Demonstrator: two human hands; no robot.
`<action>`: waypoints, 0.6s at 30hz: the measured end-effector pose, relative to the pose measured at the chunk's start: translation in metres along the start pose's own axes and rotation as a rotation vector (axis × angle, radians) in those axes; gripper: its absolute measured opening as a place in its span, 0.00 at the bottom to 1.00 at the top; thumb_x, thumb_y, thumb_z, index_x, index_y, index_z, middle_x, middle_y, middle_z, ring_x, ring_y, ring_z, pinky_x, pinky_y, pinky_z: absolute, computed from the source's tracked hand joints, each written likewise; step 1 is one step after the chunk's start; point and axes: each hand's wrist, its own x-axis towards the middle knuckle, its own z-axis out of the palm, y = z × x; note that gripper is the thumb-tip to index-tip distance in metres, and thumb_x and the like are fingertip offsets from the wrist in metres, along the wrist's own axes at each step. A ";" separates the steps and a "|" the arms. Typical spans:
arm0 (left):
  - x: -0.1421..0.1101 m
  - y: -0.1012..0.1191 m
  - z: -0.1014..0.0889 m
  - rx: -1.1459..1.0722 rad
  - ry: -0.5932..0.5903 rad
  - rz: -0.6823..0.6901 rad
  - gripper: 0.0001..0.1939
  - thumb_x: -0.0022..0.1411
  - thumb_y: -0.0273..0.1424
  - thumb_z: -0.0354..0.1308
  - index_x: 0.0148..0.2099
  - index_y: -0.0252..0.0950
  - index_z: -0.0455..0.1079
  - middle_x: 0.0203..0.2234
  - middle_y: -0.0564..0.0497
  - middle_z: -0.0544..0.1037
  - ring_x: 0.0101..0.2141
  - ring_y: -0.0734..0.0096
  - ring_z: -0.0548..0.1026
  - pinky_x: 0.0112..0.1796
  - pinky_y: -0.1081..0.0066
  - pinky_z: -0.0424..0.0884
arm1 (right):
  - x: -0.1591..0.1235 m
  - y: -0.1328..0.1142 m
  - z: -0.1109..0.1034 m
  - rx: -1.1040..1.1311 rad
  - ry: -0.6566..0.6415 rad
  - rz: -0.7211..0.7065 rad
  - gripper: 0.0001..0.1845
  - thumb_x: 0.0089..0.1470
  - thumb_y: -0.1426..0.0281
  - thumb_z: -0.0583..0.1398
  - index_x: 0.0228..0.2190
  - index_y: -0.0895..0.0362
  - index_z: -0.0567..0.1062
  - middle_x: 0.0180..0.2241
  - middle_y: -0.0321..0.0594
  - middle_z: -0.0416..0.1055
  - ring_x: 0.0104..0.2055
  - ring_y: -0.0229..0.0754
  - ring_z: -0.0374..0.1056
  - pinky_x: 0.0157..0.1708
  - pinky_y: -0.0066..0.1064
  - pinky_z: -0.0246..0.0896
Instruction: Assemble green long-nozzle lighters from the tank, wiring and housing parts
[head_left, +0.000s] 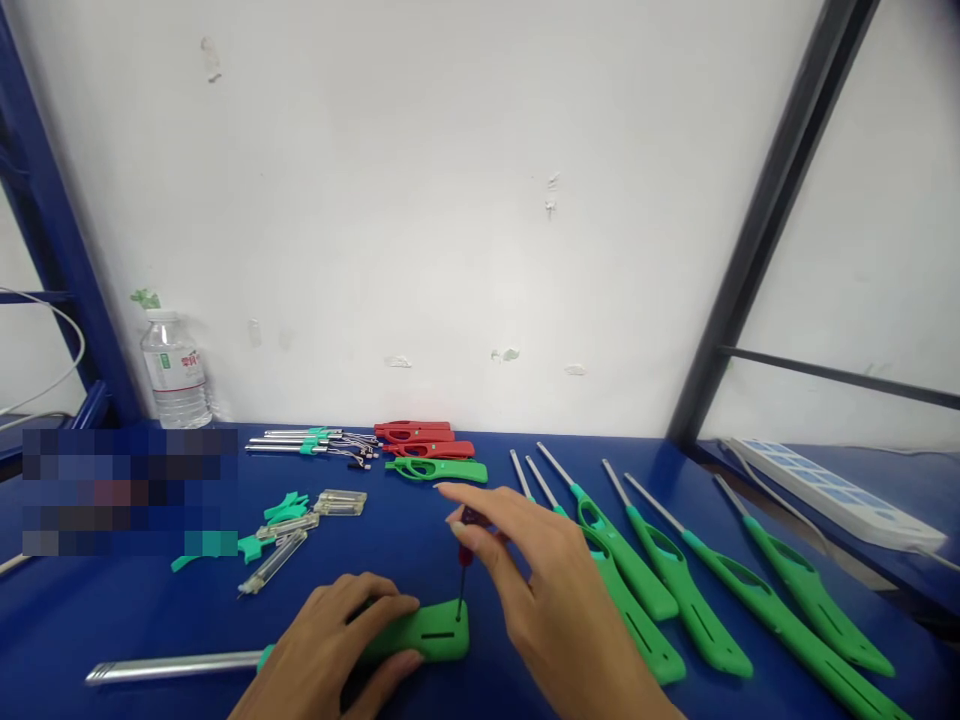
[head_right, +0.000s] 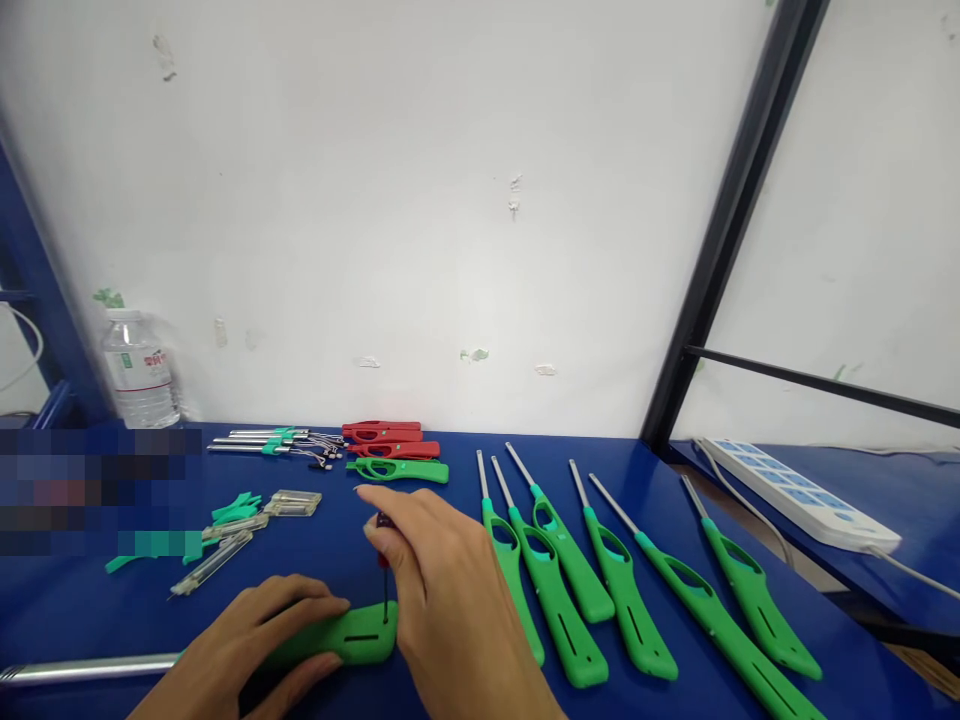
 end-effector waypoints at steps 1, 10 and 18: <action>0.001 0.000 0.001 -0.006 0.001 0.001 0.12 0.71 0.45 0.61 0.54 0.54 0.78 0.46 0.55 0.84 0.44 0.62 0.85 0.46 0.68 0.82 | 0.000 0.002 0.001 -0.041 0.021 0.019 0.16 0.71 0.71 0.57 0.53 0.43 0.79 0.41 0.33 0.78 0.40 0.41 0.76 0.45 0.31 0.68; 0.003 0.000 0.000 0.018 0.031 0.041 0.12 0.73 0.45 0.59 0.55 0.53 0.76 0.45 0.56 0.83 0.41 0.63 0.84 0.43 0.68 0.81 | 0.007 0.014 0.013 -0.022 0.151 -0.022 0.20 0.74 0.70 0.51 0.59 0.47 0.75 0.53 0.41 0.74 0.53 0.43 0.72 0.52 0.32 0.67; 0.003 0.002 0.002 0.012 0.043 0.043 0.12 0.72 0.42 0.61 0.56 0.53 0.75 0.45 0.56 0.83 0.41 0.63 0.84 0.43 0.67 0.80 | 0.006 0.010 0.017 0.112 0.198 -0.039 0.10 0.69 0.69 0.61 0.46 0.48 0.83 0.43 0.37 0.76 0.42 0.39 0.73 0.46 0.29 0.68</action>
